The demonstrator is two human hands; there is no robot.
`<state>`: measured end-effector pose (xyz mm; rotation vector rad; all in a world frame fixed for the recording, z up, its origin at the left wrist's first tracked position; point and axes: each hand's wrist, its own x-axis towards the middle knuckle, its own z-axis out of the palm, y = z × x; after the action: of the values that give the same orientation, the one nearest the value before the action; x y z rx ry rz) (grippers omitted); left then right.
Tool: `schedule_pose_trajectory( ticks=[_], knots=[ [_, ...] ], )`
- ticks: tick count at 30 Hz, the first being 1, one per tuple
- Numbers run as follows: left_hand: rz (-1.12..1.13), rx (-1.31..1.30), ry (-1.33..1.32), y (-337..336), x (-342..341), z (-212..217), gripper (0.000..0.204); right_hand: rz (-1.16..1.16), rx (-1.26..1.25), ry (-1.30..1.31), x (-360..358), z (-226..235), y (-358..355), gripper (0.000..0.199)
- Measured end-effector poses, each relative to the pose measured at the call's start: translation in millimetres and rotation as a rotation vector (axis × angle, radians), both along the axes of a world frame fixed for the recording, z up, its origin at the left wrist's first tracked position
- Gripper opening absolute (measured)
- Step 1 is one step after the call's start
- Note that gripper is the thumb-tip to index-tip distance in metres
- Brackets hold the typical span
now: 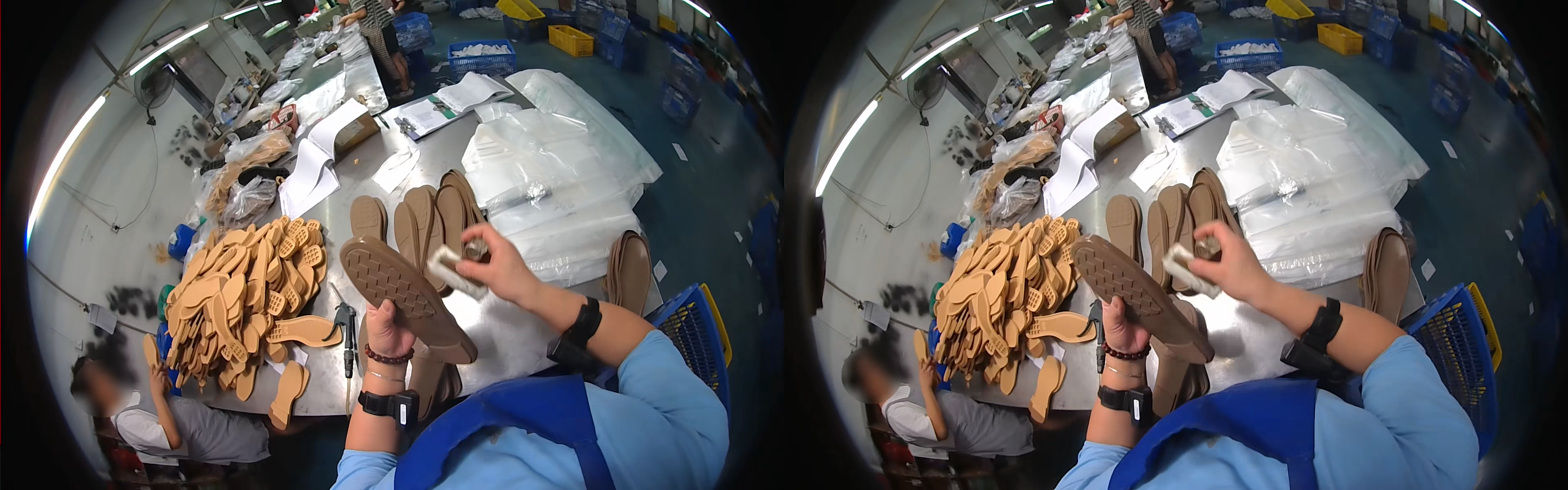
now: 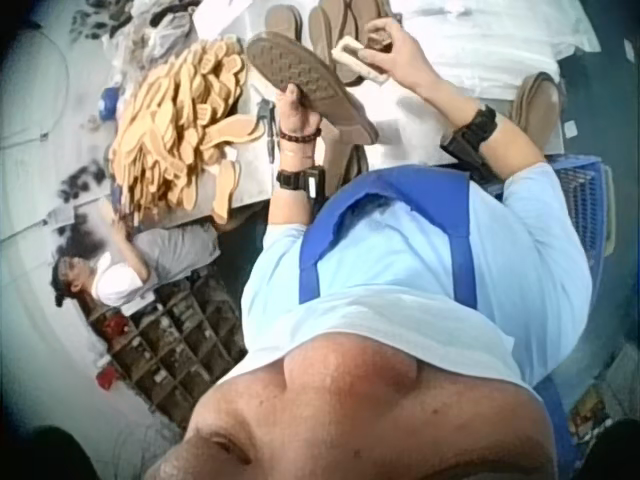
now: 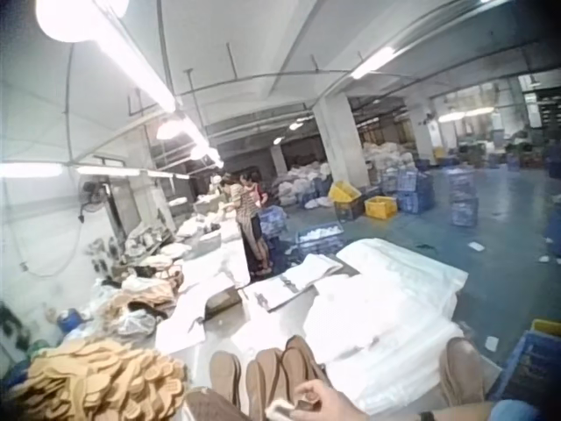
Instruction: Clean the bottom of shoe soles using a brush and liquid solution before packing.
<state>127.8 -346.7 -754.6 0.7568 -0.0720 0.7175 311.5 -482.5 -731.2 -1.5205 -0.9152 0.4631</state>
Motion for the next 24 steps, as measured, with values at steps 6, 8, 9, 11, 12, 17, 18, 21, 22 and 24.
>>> schedule_pose_trajectory(
  ticks=[6, 8, 9, 11, 12, 17, 18, 21, 22, 24],
  knots=[
    [-0.186, -0.274, 0.084, -2, -5, -18, 0.052, 0.093, 0.485, -0.291, 1, 78, 49, 0.035],
    [-0.141, -0.331, 0.076, -2, -5, -12, 0.05, 0.159, 0.493, -0.648, -6, 62, 47, 0.028],
    [-0.101, -0.368, 0.15, 10, -10, -15, 0.049, 0.268, 0.47, -0.704, -8, 50, 42, 0.026],
    [-0.015, -0.271, 0.241, 28, -24, -15, 0.045, 0.504, 0.352, -0.693, -9, 18, 17, 0.024],
    [-0.04, -0.293, 0.263, 33, -33, -16, 0.044, 0.631, 0.261, -0.626, -8, 2, 1, 0.024],
    [-0.051, -0.193, 0.565, 34, -68, -17, 0.047, 0.464, -0.046, -0.442, 7, -46, -37, 0.033],
    [-0.077, -0.167, 0.689, 26, -68, -19, 0.05, 0.402, -0.102, -0.328, 11, -47, -41, 0.036],
    [0.062, 0.867, 1.314, 18, -71, -74, 0.086, 0.324, -0.201, -0.173, 22, -54, -46, 0.038],
    [0.193, 1.326, 1.435, 14, -66, -77, 0.093, 0.308, -0.242, -0.135, 27, -58, -46, 0.039],
    [0.207, 1.359, 1.407, 21, -49, -78, 0.098, 0.284, -0.229, -0.148, 32, -58, -49, 0.039]
  ],
)
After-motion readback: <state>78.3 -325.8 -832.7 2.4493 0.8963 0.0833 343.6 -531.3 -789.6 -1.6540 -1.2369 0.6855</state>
